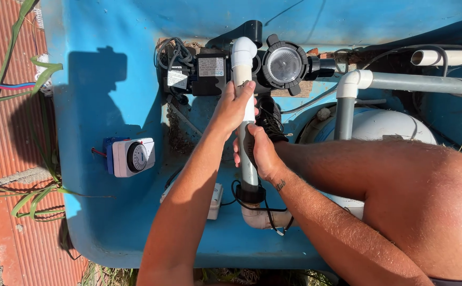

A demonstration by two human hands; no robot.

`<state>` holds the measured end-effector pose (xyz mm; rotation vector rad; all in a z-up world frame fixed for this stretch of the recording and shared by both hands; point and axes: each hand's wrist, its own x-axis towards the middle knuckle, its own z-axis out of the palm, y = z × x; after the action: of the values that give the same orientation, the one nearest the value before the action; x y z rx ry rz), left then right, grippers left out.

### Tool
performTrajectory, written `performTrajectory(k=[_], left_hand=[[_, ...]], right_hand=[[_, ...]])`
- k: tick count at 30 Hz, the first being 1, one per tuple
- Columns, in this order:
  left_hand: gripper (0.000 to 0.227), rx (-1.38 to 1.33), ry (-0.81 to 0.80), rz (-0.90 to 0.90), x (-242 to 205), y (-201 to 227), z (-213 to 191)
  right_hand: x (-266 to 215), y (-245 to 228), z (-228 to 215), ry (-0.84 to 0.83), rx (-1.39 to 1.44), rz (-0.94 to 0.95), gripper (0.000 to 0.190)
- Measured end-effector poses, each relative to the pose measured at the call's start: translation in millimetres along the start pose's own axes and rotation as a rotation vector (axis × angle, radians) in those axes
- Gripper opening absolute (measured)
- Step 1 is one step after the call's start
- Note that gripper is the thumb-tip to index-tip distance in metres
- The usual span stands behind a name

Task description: Assembling and connecting PVC pipes to a pool pump and filter system

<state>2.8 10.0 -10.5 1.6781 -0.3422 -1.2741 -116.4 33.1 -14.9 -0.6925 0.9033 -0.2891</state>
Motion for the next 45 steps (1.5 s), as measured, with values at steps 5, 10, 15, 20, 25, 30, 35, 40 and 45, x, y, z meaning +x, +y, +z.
performTrajectory(k=[5, 10, 15, 20, 25, 30, 35, 40, 45], left_hand=[[0.062, -0.025, 0.030, 0.085, 3.4, -6.8, 6.8], [0.051, -0.139, 0.064, 0.039, 3.6, -4.0, 10.2], [0.047, -0.238, -0.044, 0.023, 4.8, -9.5, 1.8], [0.047, -0.271, -0.119, 0.037, 7.5, -14.6, 0.9], [0.053, -0.278, -0.144, 0.085, 6.6, -19.4, 2.2], [0.046, -0.315, -0.109, 0.129, 7.9, -29.0, 5.9], [0.046, -0.354, -0.118, 0.147, 2.3, -29.0, 3.1], [0.052, -0.448, -0.108, 0.194, 0.6, -38.0, 4.5], [0.053, -0.557, 0.016, 0.205, 7.3, -46.8, 14.9]], right_hand=[[3.6, 10.5, -7.1, -0.001, 0.033, 0.028, 0.043], [1.5, 9.0, -5.9, 0.012, 0.060, 0.042, 0.042], [1.0, 10.2, -8.3, 0.015, 0.080, 0.063, 0.042], [1.5, 3.3, -3.0, -0.002, 0.072, 0.065, 0.044], [4.0, 14.2, -8.1, 0.011, 0.090, 0.079, 0.045], [3.3, 18.0, -8.5, 0.023, 0.096, 0.039, 0.045], [3.8, 21.6, -8.8, 0.024, 0.100, 0.028, 0.046], [26.2, 31.0, -31.9, 0.216, 0.128, 0.051, 0.042], [17.2, -63.3, 7.8, 0.397, -0.090, -0.063, 0.063]])
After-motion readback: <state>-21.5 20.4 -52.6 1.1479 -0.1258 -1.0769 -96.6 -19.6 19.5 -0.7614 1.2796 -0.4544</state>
